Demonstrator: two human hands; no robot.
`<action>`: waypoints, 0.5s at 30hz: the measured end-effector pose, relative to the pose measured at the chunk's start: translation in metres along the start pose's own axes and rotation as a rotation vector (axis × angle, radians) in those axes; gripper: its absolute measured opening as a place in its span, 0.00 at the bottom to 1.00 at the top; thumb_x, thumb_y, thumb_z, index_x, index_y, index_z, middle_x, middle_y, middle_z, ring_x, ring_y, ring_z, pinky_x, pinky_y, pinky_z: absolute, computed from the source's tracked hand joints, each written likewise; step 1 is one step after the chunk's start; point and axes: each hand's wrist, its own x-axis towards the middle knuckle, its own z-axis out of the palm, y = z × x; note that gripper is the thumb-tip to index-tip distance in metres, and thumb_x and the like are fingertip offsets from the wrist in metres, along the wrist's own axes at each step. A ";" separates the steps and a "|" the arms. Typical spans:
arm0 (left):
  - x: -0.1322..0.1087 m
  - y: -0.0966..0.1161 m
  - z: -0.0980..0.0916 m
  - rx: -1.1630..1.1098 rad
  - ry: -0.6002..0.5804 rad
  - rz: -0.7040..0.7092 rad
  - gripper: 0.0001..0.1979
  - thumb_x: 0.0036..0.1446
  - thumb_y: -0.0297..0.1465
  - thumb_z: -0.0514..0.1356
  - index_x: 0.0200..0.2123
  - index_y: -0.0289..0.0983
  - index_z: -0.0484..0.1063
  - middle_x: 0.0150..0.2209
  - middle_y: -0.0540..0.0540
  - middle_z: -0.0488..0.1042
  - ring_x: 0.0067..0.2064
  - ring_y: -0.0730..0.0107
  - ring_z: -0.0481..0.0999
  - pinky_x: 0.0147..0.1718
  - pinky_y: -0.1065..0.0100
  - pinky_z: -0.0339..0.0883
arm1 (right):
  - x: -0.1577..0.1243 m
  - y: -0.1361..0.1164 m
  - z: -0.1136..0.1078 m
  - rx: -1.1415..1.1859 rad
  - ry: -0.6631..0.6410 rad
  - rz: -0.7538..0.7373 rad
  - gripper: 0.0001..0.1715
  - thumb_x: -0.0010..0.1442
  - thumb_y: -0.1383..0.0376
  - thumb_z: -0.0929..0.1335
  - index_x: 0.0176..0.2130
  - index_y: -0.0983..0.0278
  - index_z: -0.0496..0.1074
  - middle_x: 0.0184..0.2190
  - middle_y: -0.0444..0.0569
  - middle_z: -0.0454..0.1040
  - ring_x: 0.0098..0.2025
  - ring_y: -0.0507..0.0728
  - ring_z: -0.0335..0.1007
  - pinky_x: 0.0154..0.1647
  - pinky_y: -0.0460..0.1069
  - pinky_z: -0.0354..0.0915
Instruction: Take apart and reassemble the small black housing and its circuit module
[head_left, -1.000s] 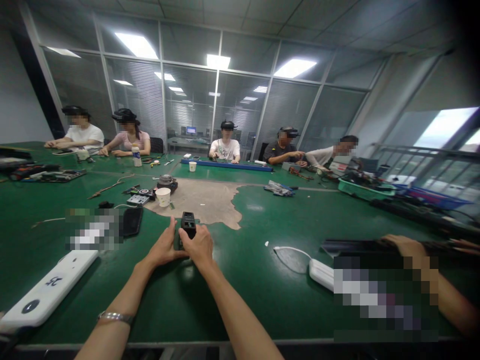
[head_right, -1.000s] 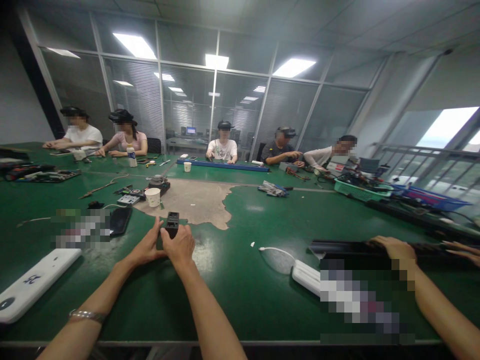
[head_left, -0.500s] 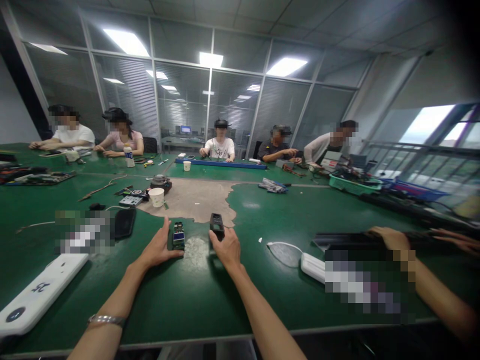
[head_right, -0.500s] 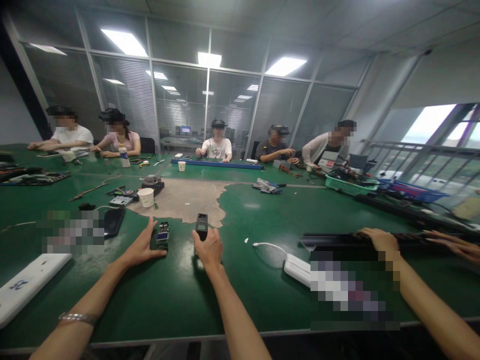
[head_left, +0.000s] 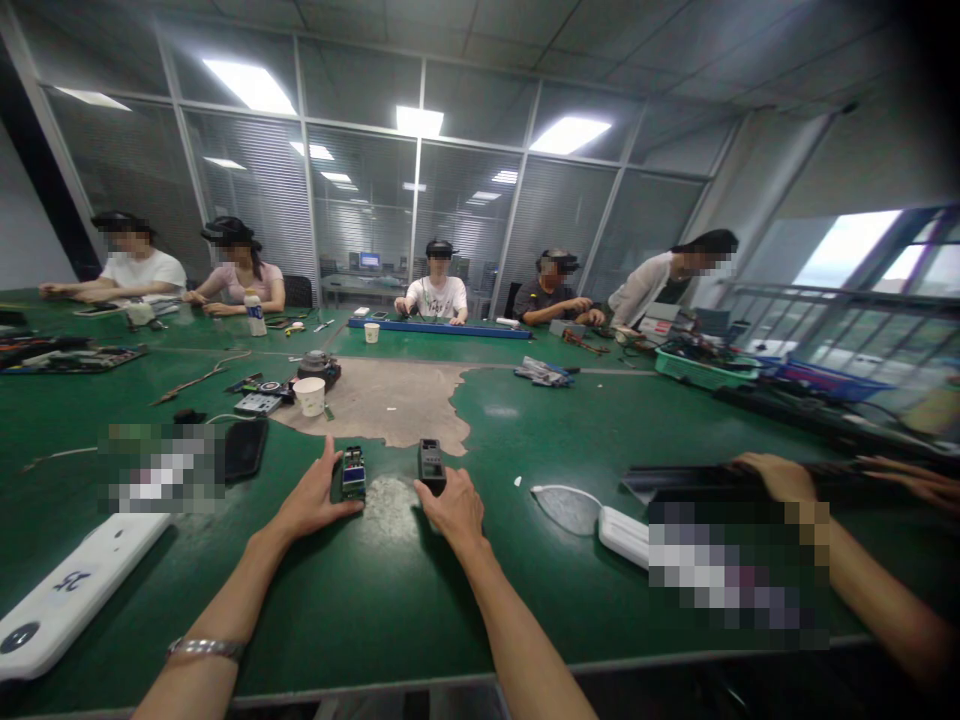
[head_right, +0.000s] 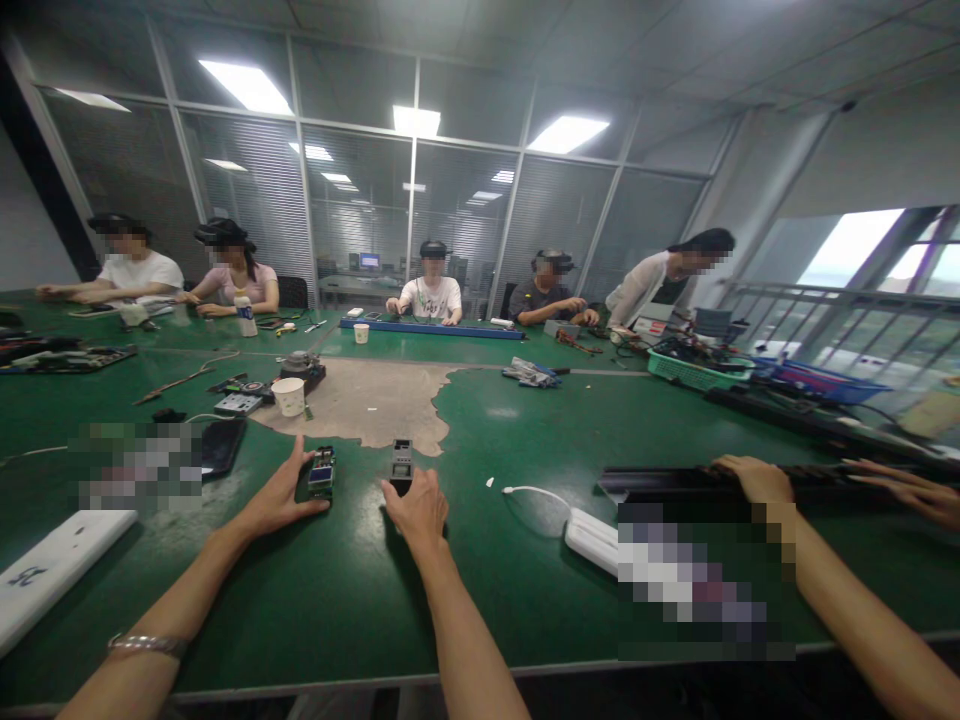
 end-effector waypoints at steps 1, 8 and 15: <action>0.000 0.001 0.000 -0.002 -0.002 0.005 0.70 0.55 0.51 0.71 0.77 0.31 0.23 0.70 0.23 0.63 0.72 0.36 0.63 0.70 0.39 0.55 | -0.001 0.000 -0.002 -0.002 -0.003 0.005 0.27 0.65 0.44 0.71 0.49 0.62 0.78 0.46 0.55 0.76 0.48 0.63 0.79 0.46 0.52 0.68; 0.000 0.001 0.000 0.002 -0.020 0.022 0.67 0.58 0.49 0.70 0.77 0.31 0.22 0.70 0.26 0.65 0.71 0.37 0.64 0.69 0.40 0.56 | -0.003 -0.002 -0.006 -0.026 -0.002 0.020 0.29 0.64 0.41 0.71 0.50 0.62 0.77 0.47 0.55 0.76 0.50 0.64 0.78 0.47 0.52 0.68; 0.000 -0.003 0.001 0.031 -0.033 0.019 0.66 0.60 0.49 0.68 0.77 0.31 0.21 0.69 0.26 0.66 0.70 0.37 0.65 0.69 0.40 0.55 | -0.001 -0.001 -0.001 -0.037 -0.001 0.021 0.28 0.65 0.42 0.70 0.50 0.61 0.79 0.46 0.54 0.76 0.47 0.62 0.79 0.45 0.52 0.68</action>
